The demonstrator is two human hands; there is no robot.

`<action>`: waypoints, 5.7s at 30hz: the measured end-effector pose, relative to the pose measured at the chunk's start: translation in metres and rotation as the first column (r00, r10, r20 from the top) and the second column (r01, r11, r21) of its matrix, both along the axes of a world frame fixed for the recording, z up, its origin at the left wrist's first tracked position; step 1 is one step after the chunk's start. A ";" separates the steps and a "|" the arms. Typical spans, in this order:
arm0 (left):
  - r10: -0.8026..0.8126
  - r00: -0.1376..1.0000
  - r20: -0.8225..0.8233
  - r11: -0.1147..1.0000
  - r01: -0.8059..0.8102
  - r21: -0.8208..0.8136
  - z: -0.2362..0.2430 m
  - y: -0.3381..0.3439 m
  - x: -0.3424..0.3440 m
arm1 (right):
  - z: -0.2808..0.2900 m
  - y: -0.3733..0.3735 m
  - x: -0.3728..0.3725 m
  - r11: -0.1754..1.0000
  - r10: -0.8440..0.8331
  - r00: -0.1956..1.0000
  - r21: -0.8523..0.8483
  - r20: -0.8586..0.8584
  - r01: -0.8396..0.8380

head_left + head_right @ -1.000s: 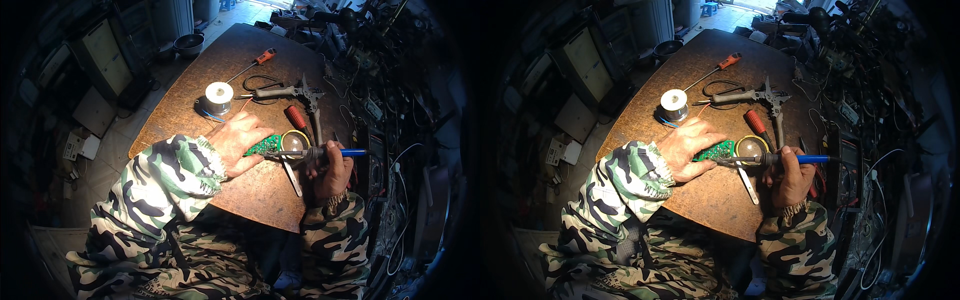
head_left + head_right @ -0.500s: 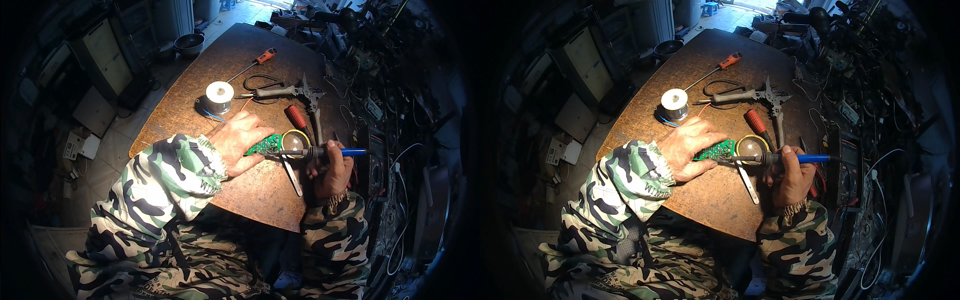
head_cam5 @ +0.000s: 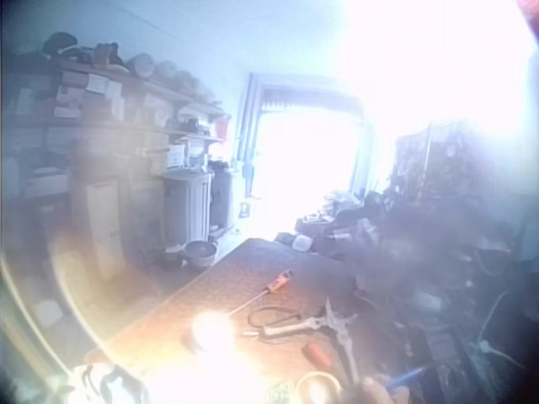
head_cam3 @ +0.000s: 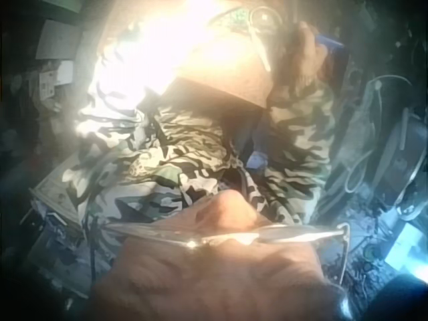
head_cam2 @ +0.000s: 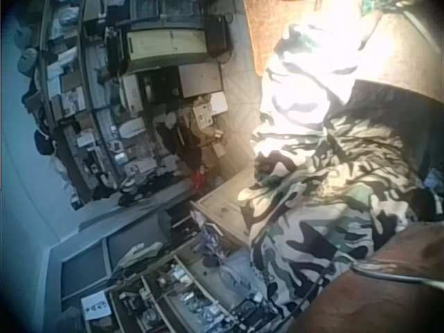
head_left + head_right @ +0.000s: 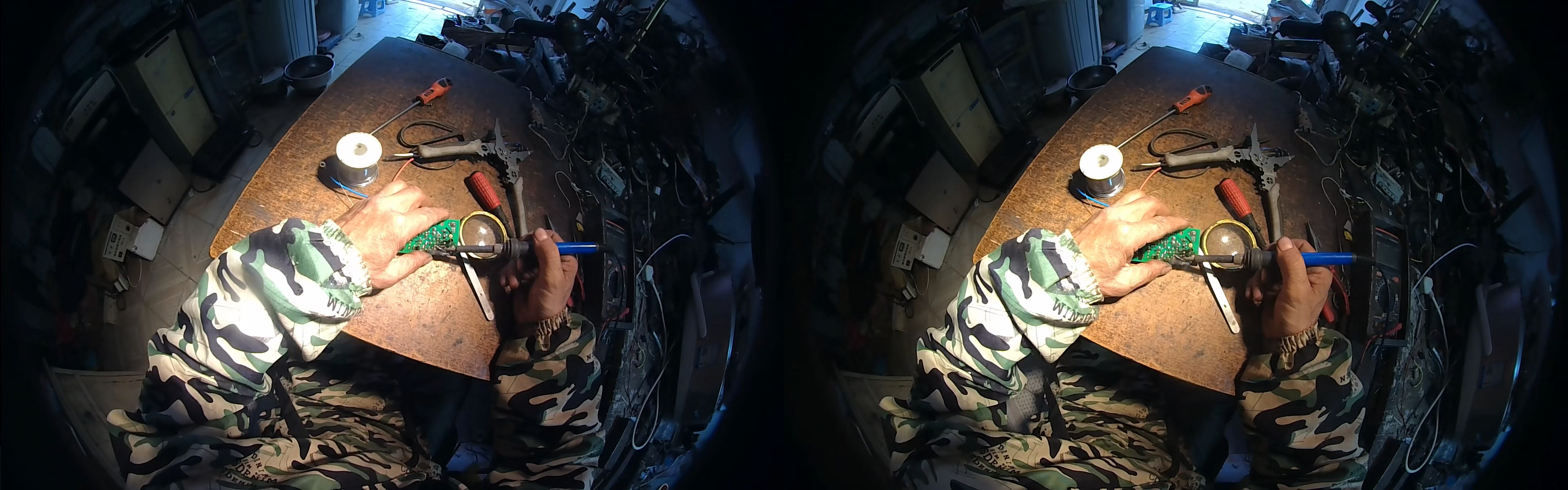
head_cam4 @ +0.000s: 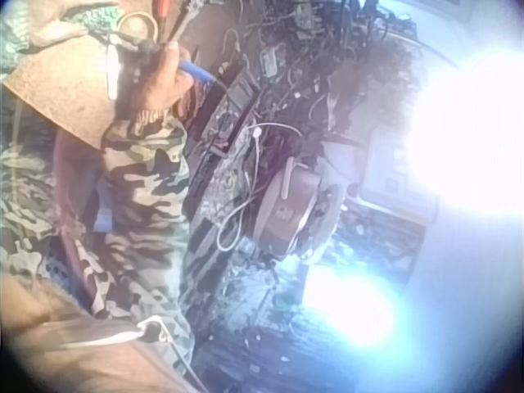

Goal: The person solders a green circuit board using a soldering iron and solder wire. They hold the board with one hand and apply solder to specific points while using a magnifying glass for close inspection. The person also uses tweezers to adjust components on the board.

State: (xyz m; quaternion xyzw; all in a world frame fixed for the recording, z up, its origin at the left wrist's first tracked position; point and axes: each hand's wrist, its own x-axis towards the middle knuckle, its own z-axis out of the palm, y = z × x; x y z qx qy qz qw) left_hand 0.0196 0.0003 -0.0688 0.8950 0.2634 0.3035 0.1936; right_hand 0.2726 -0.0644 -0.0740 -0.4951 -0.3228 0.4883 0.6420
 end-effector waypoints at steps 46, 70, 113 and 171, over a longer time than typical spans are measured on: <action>0.008 1.000 -0.024 1.000 -0.009 -0.020 -0.001 -0.002 -0.002 | 0.005 0.000 -0.003 0.995 -0.081 0.987 -0.061 -0.136 0.074; 0.206 0.978 -0.033 0.961 -0.209 -0.180 0.006 -0.001 0.006 | 0.006 -0.002 -0.005 0.977 -0.127 0.992 0.177 0.020 0.121; 0.261 0.965 0.020 0.965 -0.261 0.031 0.017 -0.018 0.009 | 0.002 -0.003 -0.002 0.995 -0.052 0.999 0.081 0.014 0.051; 0.384 0.923 0.032 0.785 -0.308 -0.538 0.029 -0.025 0.009 | 0.008 -0.010 -0.004 0.979 -0.068 0.997 0.193 -0.028 0.073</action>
